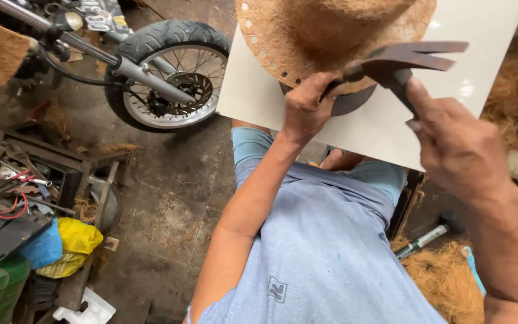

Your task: Using a hammer to drive small pins into the brim of a fiber hat to secure it to a mold.

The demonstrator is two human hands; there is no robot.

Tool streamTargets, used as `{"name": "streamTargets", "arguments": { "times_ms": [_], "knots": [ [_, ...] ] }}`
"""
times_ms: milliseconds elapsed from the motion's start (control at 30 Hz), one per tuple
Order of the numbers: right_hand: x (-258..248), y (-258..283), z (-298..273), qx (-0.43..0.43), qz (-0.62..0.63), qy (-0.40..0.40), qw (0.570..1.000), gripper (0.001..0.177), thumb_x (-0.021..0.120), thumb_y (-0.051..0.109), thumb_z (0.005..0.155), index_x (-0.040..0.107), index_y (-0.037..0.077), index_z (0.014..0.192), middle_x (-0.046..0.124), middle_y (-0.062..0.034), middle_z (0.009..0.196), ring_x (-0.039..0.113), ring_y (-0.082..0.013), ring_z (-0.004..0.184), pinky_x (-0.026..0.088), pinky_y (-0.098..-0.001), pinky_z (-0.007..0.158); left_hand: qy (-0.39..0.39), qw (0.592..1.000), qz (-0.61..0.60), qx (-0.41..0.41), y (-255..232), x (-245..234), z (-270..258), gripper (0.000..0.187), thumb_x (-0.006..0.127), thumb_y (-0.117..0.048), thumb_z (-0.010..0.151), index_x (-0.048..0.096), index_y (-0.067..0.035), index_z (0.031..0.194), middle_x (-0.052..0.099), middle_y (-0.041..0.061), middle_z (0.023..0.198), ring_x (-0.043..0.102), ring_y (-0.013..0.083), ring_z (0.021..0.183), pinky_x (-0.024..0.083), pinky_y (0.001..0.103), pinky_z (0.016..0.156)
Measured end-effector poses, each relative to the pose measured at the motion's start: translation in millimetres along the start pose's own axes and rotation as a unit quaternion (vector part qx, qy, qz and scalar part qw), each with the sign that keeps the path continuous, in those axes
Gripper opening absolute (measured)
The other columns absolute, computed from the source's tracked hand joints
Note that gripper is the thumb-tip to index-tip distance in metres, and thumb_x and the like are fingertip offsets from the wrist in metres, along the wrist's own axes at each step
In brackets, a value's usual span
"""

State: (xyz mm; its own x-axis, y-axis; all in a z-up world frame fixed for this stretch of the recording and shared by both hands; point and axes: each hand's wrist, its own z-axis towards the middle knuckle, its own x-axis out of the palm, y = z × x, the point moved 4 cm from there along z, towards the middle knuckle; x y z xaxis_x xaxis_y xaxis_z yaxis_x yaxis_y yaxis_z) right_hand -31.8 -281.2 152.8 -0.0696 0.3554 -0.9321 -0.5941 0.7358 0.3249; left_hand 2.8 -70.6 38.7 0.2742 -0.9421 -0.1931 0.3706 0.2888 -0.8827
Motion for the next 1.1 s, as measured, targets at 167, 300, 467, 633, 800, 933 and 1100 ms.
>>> {"name": "streamTargets", "arguments": {
  "times_ms": [167, 300, 467, 633, 800, 933, 1100],
  "knots": [
    [-40, 11, -7, -0.028, 0.101, -0.117, 0.988, 0.067, 0.054, -0.039, 0.104, 0.036, -0.011, 0.162, 0.063, -0.0416, 0.119, 0.066, -0.0431, 0.097, 0.056, -0.0425, 0.076, 0.000, 1.000, -0.013, -0.003, -4, 0, 2, 0.031, 0.076, 0.005, 0.081, 0.066, -0.008, 0.107, 0.073, 0.003, 0.096, 0.071, 0.0143, 0.078, 0.059, 0.026, 0.073],
    [-16, -9, -25, 0.056, 0.174, -0.207, 0.961, 0.070, 0.044, -0.030, 0.124, 0.027, 0.019, 0.171, 0.062, -0.0310, 0.121, 0.060, -0.0326, 0.091, 0.054, -0.0373, 0.081, 0.002, 1.000, -0.017, 0.001, -4, 1, 5, 0.031, 0.076, 0.005, 0.082, 0.066, -0.009, 0.108, 0.074, 0.002, 0.096, 0.071, 0.0126, 0.076, 0.059, 0.025, 0.070],
    [-11, 11, 4, 0.019, -0.007, -0.038, 0.999, 0.066, 0.076, -0.017, 0.095, 0.060, 0.007, 0.153, 0.075, -0.0176, 0.106, 0.057, -0.0202, 0.061, 0.049, -0.0335, 0.054, 0.006, 1.000, -0.006, 0.007, -4, 1, 6, 0.028, 0.075, 0.005, 0.082, 0.065, -0.007, 0.106, 0.072, 0.002, 0.094, 0.068, 0.0120, 0.072, 0.057, 0.025, 0.066],
    [6, -15, -3, 0.107, 0.265, -0.144, 0.947, 0.063, 0.056, -0.020, 0.101, 0.036, -0.003, 0.158, 0.066, -0.0249, 0.103, 0.057, -0.0230, 0.068, 0.045, -0.0302, 0.057, 0.003, 1.000, -0.013, 0.014, -3, 1, 3, 0.033, 0.075, 0.005, 0.082, 0.065, -0.009, 0.110, 0.073, 0.002, 0.097, 0.071, 0.0129, 0.079, 0.059, 0.025, 0.072],
    [55, -51, -11, 0.307, 0.471, -0.261, 0.784, 0.034, 0.044, 0.003, 0.111, 0.041, 0.002, 0.145, 0.058, -0.0038, 0.082, 0.056, -0.0115, 0.060, 0.051, -0.0188, 0.055, 0.022, 1.000, -0.013, 0.016, -7, -3, 2, 0.041, 0.076, 0.004, 0.080, 0.063, -0.009, 0.117, 0.074, 0.004, 0.103, 0.074, 0.0170, 0.085, 0.061, 0.027, 0.075],
    [98, -85, -24, 0.438, 0.459, -0.254, 0.730, 0.035, 0.055, 0.012, 0.105, 0.047, 0.006, 0.139, 0.060, -0.0002, 0.074, 0.055, -0.0065, 0.054, 0.046, -0.0168, 0.046, 0.038, 0.999, -0.036, 0.000, -13, -8, 10, 0.033, 0.075, -0.001, 0.084, 0.065, -0.009, 0.115, 0.074, 0.005, 0.100, 0.072, 0.0163, 0.084, 0.060, 0.027, 0.076],
    [176, -161, -57, 0.419, 0.407, -0.288, 0.759, 0.036, 0.070, 0.009, 0.102, 0.049, 0.005, 0.132, 0.063, -0.0121, 0.071, 0.060, -0.0170, 0.049, 0.052, -0.0279, 0.042, -0.004, 0.998, -0.032, 0.060, 6, 0, 0, 0.032, 0.078, -0.013, 0.087, 0.069, -0.016, 0.117, 0.074, 0.005, 0.104, 0.073, 0.0233, 0.097, 0.061, 0.034, 0.085]
  ]
}}
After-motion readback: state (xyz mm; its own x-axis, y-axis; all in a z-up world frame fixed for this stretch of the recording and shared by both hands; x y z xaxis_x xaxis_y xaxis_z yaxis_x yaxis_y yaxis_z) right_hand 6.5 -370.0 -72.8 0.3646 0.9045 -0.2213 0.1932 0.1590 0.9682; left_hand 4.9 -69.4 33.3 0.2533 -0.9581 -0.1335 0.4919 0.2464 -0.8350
